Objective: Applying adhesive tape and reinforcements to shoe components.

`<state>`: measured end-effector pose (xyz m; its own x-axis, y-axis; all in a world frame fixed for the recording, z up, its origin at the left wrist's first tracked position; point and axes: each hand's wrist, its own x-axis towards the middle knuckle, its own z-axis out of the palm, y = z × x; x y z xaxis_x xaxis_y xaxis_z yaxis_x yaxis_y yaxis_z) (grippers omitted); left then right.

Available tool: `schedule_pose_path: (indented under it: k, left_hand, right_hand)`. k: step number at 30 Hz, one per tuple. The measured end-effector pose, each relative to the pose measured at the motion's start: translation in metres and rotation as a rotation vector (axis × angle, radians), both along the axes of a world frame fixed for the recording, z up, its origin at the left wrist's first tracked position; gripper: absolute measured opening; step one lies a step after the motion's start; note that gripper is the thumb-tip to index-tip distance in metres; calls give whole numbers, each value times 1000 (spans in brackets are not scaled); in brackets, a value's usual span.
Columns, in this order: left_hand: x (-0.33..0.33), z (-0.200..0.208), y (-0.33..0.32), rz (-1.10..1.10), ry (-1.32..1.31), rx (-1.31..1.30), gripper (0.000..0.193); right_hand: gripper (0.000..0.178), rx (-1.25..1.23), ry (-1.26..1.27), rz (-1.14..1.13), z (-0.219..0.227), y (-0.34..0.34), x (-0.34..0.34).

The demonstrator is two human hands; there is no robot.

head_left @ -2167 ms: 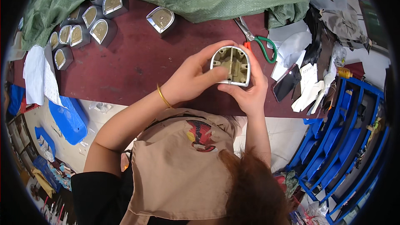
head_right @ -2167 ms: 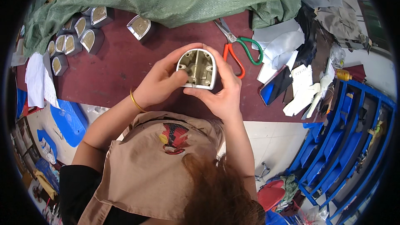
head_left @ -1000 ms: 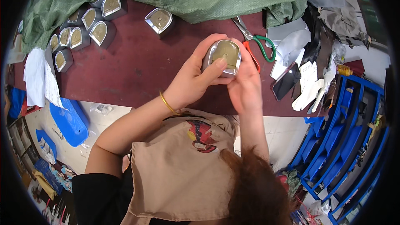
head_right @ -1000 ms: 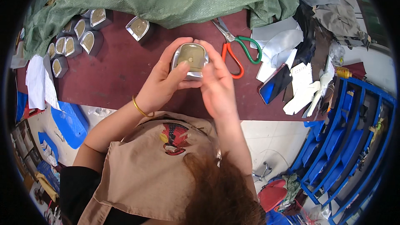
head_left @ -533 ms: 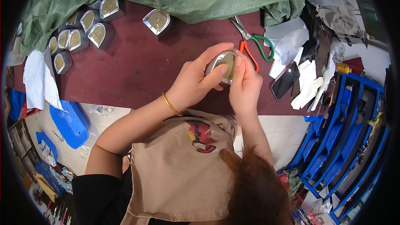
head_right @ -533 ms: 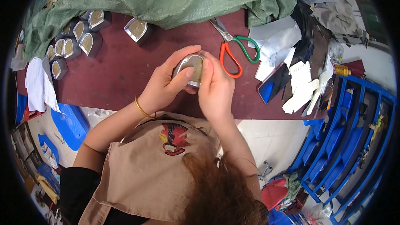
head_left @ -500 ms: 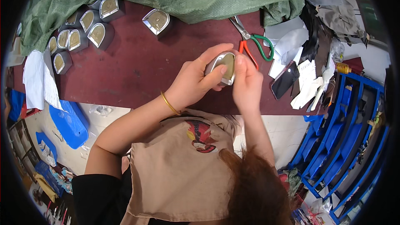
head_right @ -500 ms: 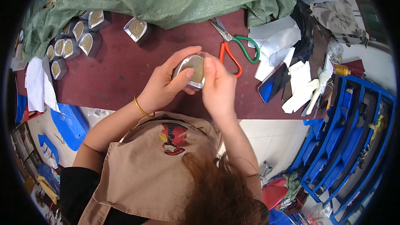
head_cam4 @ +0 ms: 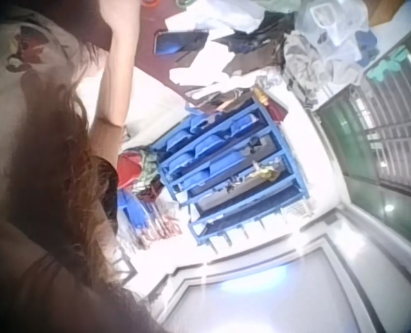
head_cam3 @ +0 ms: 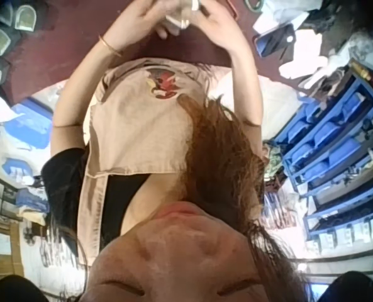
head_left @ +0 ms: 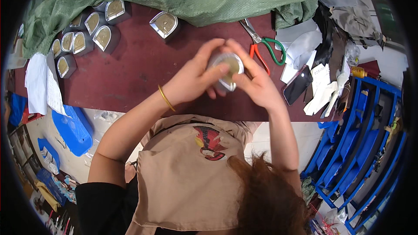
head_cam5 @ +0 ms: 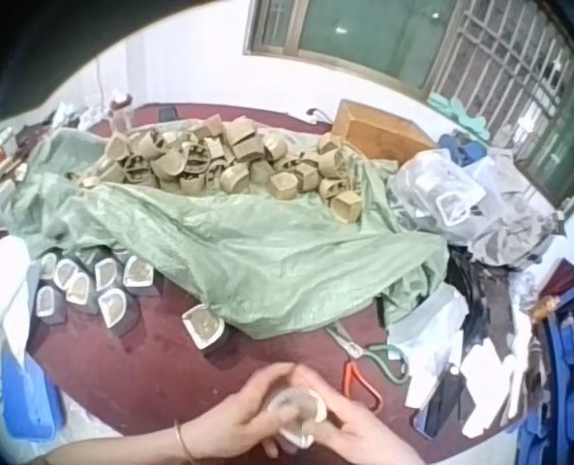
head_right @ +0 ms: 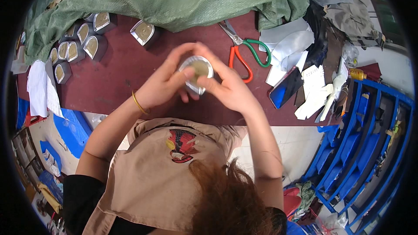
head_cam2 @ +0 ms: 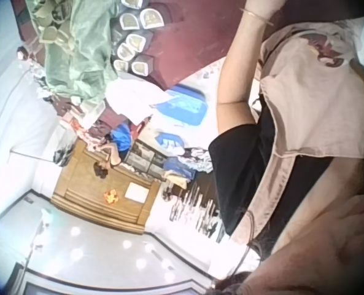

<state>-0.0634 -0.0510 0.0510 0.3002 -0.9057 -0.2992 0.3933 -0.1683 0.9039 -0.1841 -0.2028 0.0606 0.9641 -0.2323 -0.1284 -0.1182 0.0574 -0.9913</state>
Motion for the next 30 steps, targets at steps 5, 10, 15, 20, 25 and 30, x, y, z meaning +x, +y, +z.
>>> schedule_pose_path:
  k: [5, 10, 15, 20, 25, 30]
  left_hand:
    - [30, -47, 8, 163, -1479, 11, 29]
    - [67, -6, -24, -160, -1136, 1, 14]
    - [58, -9, -27, -236, -1085, 162, 21]
    - [17, -46, 15, 241, -306, 87, 50]
    - [7, -38, 32, 403, -245, 64, 66]
    - [20, -51, 21, 111, -913, -60, 67]
  right_hand:
    - [72, -943, 1, -32, -42, 22, 7]
    - [71, -956, 21, -90, -58, 23, 7]
    - [70, -936, 43, -101, -58, 23, 7]
    - [68, -987, 66, -64, -45, 24, 10]
    - [39, -783, -79, -5, -10, -9, 35]
    - [15, -1292, -20, 521, 5, -6, 72]
